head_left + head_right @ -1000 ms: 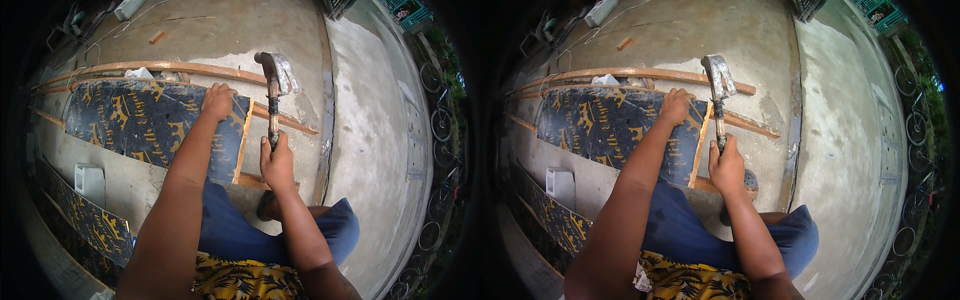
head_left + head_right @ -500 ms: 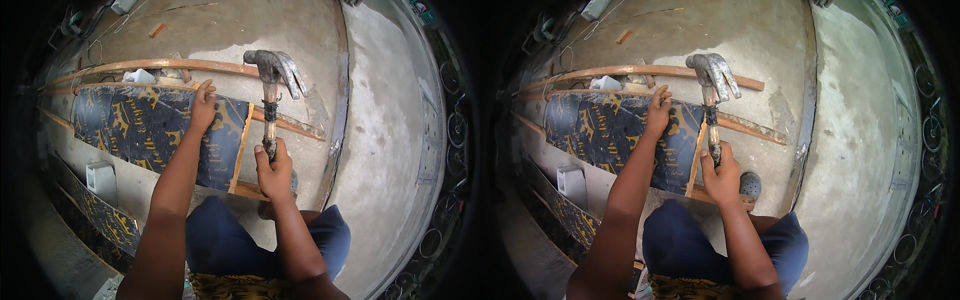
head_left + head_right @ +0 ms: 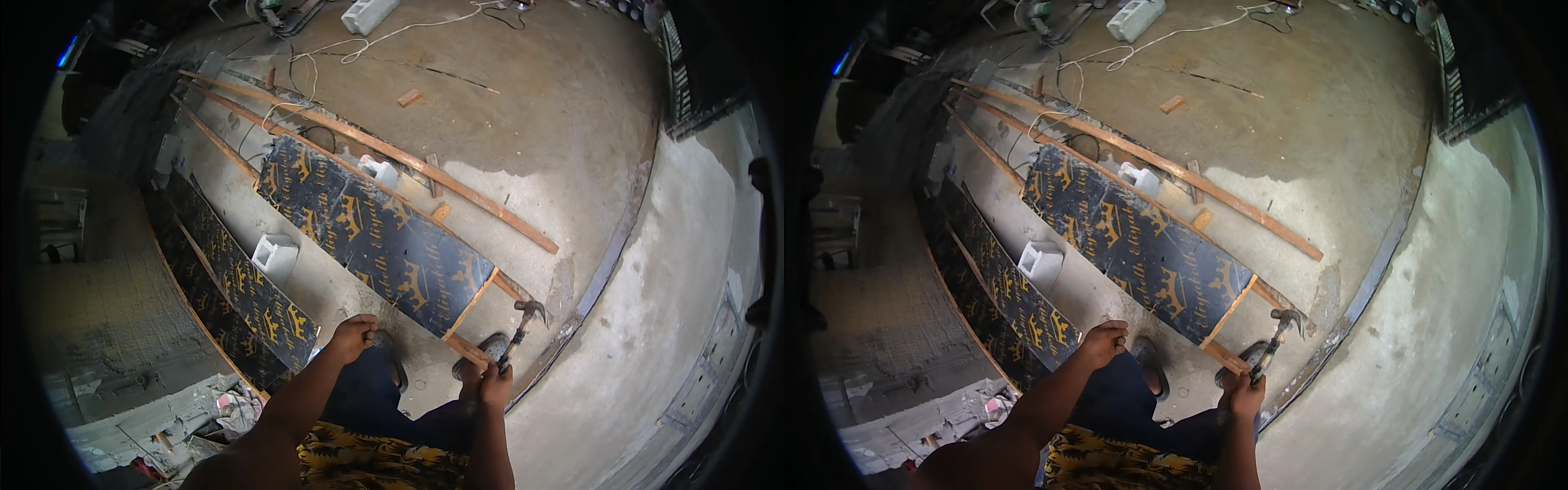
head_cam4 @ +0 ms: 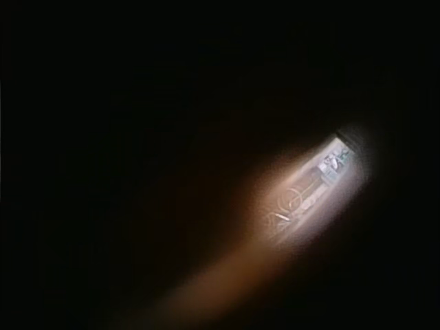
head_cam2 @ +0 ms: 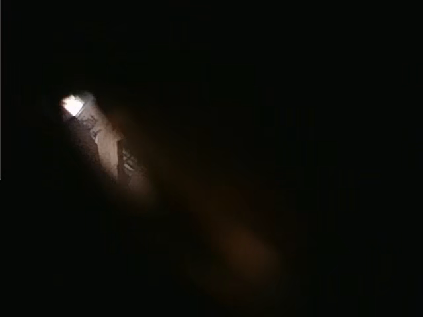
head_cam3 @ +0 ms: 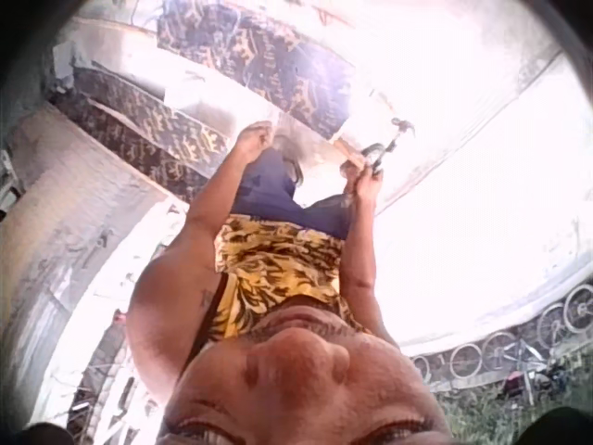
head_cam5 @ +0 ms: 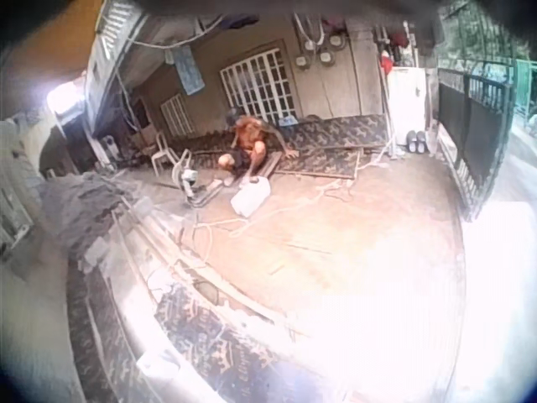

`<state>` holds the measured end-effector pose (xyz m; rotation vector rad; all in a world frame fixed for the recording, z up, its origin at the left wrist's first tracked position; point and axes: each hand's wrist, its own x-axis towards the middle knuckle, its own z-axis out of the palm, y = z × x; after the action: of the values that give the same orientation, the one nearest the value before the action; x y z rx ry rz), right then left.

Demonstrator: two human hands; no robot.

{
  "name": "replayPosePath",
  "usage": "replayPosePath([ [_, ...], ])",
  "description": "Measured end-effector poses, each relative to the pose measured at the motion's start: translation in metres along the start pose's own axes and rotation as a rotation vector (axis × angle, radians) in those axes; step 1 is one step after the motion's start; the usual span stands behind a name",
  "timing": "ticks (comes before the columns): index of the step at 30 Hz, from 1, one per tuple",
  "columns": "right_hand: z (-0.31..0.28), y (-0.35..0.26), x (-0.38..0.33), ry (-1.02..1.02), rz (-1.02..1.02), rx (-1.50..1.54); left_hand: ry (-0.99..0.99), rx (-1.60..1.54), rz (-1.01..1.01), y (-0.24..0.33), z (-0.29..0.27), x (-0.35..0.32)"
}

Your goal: The person assembles a wooden frame by hammering nails into plywood sheets and wooden planks. They retrieve nails from a plastic container, position the plywood, and secure it to the frame using a hammer. Another person is visible in the background using a circular saw.

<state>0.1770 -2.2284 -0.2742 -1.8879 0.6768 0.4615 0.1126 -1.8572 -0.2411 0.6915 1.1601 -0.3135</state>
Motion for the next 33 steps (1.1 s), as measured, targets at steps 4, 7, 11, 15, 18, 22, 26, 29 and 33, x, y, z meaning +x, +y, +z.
replayPosePath([
  [4,0.046,-0.032,-0.012,-0.109,0.085,-0.020,0.196,0.060,0.142,0.091,-0.071,0.027],
  [7,0.114,-0.080,-0.014,-0.210,0.192,0.022,0.451,0.131,0.143,0.160,-0.150,0.077],
  [11,0.251,-0.166,-0.013,-0.278,0.182,-0.055,0.712,0.525,0.188,0.273,-0.270,0.203],
  [15,0.437,-0.250,0.018,-0.405,0.181,-0.087,0.754,0.728,0.119,0.342,-0.360,0.316],
  [18,0.561,-0.308,0.040,-0.470,0.226,-0.130,0.773,0.526,0.149,0.361,-0.377,0.354],
  [22,0.689,-0.359,0.051,-0.554,0.163,-0.250,0.706,0.421,0.121,0.371,-0.375,0.354],
  [26,0.759,-0.385,0.053,-0.553,0.072,-0.313,0.679,0.525,0.127,0.378,-0.372,0.344],
  [29,0.789,-0.394,0.063,-0.538,0.070,-0.390,0.676,0.633,0.095,0.386,-0.368,0.339],
  [33,0.802,-0.396,0.078,-0.646,0.226,-0.520,0.661,0.803,0.076,0.405,-0.356,0.326],
])
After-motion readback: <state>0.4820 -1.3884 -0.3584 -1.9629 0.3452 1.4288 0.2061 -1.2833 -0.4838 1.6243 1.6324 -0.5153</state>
